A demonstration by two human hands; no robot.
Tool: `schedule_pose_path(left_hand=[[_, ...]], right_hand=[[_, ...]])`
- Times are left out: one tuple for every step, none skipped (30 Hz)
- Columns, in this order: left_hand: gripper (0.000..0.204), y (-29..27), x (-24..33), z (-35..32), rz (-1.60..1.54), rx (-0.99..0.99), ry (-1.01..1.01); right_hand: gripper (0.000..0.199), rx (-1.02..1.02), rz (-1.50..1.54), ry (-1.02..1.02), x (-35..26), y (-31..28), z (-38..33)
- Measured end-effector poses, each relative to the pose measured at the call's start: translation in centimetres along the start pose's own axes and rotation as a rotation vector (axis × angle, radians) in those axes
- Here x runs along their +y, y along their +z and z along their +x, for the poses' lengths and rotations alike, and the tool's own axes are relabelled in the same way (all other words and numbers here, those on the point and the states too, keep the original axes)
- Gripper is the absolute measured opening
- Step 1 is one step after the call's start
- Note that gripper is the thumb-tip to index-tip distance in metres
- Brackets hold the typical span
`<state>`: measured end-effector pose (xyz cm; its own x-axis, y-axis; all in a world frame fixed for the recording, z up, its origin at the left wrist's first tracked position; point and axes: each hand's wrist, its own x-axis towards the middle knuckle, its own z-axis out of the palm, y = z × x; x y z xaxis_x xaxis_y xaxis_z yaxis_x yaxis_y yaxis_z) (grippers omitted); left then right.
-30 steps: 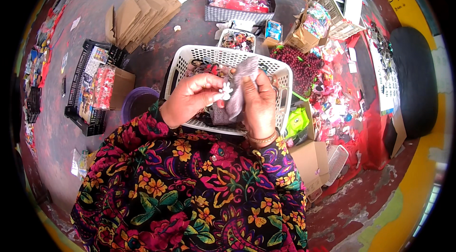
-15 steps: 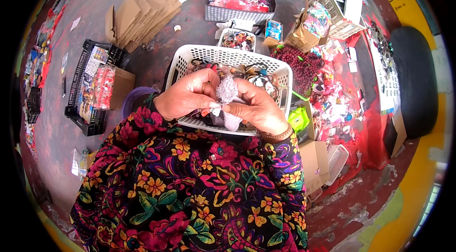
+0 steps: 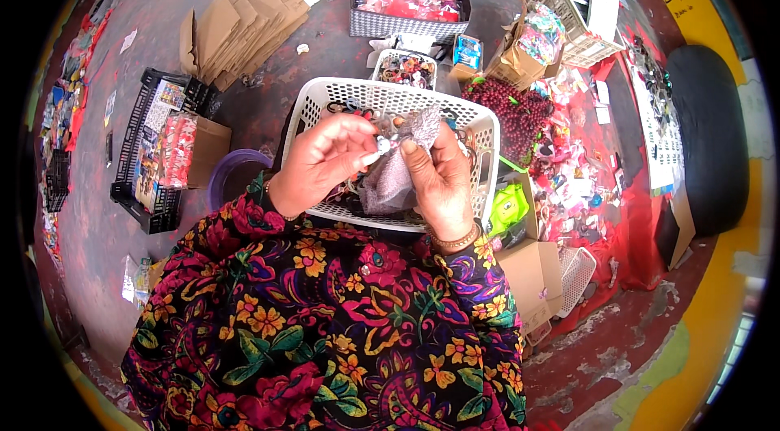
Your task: The person sits on the floor and cleans small jewelry items, including rings and earrings, using a grey cloth. They pick up each item from a white plastic basket, wipe it thoroughly, and place it back into the basket.
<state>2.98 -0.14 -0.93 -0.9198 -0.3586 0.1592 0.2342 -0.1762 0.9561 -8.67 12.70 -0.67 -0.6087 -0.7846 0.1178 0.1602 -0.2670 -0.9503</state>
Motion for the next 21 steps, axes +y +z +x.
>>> schedule_pose_path(left_hand=[[0.015, 0.2, -0.2, 0.1, -0.073, 0.028, -0.061], [0.015, 0.2, -0.3, 0.1, -0.074, 0.018, -0.059], [0.015, 0.0, -0.4, 0.1, -0.076, 0.008, -0.058], [0.015, -0.1, -0.6, 0.1, -0.079, -0.004, -0.056], [0.014, -0.1, -0.8, 0.1, -0.071, 0.015, -0.038], [0.013, -0.2, -0.9, 0.1, -0.064, 0.003, -0.020], [0.013, -0.3, -1.0, 0.1, -0.057, -0.007, -0.004], [0.013, -0.4, -1.0, 0.1, -0.050, -0.017, 0.013], [0.012, -0.5, -0.9, 0.0, -0.074, -0.041, -0.009], [0.012, -0.6, -0.7, -0.2, -0.097, -0.063, -0.032], [0.012, -0.6, -0.6, -0.3, -0.120, -0.085, -0.055], [0.012, -0.6, -0.6, -0.3, -0.098, -0.108, -0.043], [0.012, -0.6, -0.5, -0.3, -0.077, -0.131, -0.031], [0.012, -0.6, -0.5, -0.3, -0.056, -0.154, -0.018], [0.013, -0.3, -0.5, -0.3, -0.014, -0.135, 0.032], [0.013, -0.2, -0.5, -0.2, 0.106, -0.129, 0.080], [0.013, -0.2, -0.6, -0.2, 0.227, -0.122, 0.129], [0.013, -0.1, -0.6, -0.2, 0.347, -0.114, 0.177], [0.013, 0.0, -0.5, -0.1, 0.416, -0.105, 0.218], [0.012, 0.0, -0.2, 0.0, 0.484, -0.096, 0.259], [0.012, 0.1, -0.1, 0.0, 0.553, -0.087, 0.300]], right_hand=[[0.024, -0.013, -0.005, 0.007, 0.2, -0.1, 0.1], [0.024, -0.039, -0.033, 0.014, 0.2, 0.0, 0.0], [0.024, -0.065, -0.061, 0.021, 0.2, 0.0, -0.1], [0.024, -0.090, -0.091, 0.027, 0.3, 0.0, -0.2], [0.028, -0.124, -0.083, 0.038, 0.5, -0.3, -0.1], [0.030, -0.133, -0.092, 0.050, 0.4, -0.4, -0.1], [0.031, -0.143, -0.098, 0.063, 0.1, -0.3, -0.1], [0.033, -0.153, -0.104, 0.076, -0.2, -0.3, -0.1], [0.034, -0.163, -0.109, 0.082, -0.3, -0.4, -0.2], [0.035, -0.174, -0.111, 0.088, -0.4, -0.5, -0.2], [0.036, -0.185, -0.114, 0.094, -0.5, -0.5, -0.3], [0.035, -0.179, -0.101, 0.064, -0.4, -0.5, -0.4], [0.035, -0.172, -0.090, 0.035, -0.2, -0.4, -0.6], [0.035, -0.165, -0.079, 0.007, -0.1, -0.2, -0.7], [0.029, -0.099, -0.152, -0.006, -0.1, 0.3, -0.7], [0.026, -0.059, -0.214, -0.014, 0.1, 0.4, -0.9], [0.024, -0.018, -0.277, -0.022, 0.3, 0.3, -1.1], [0.023, 0.022, -0.339, -0.030, 0.5, 0.4, -1.2], [0.019, 0.083, -0.408, -0.078, 0.5, 0.9, -1.1], [0.020, 0.103, -0.373, -0.071, 0.6, 1.0, -1.1], [0.020, 0.124, -0.339, -0.064, 0.8, 1.0, -1.2]])
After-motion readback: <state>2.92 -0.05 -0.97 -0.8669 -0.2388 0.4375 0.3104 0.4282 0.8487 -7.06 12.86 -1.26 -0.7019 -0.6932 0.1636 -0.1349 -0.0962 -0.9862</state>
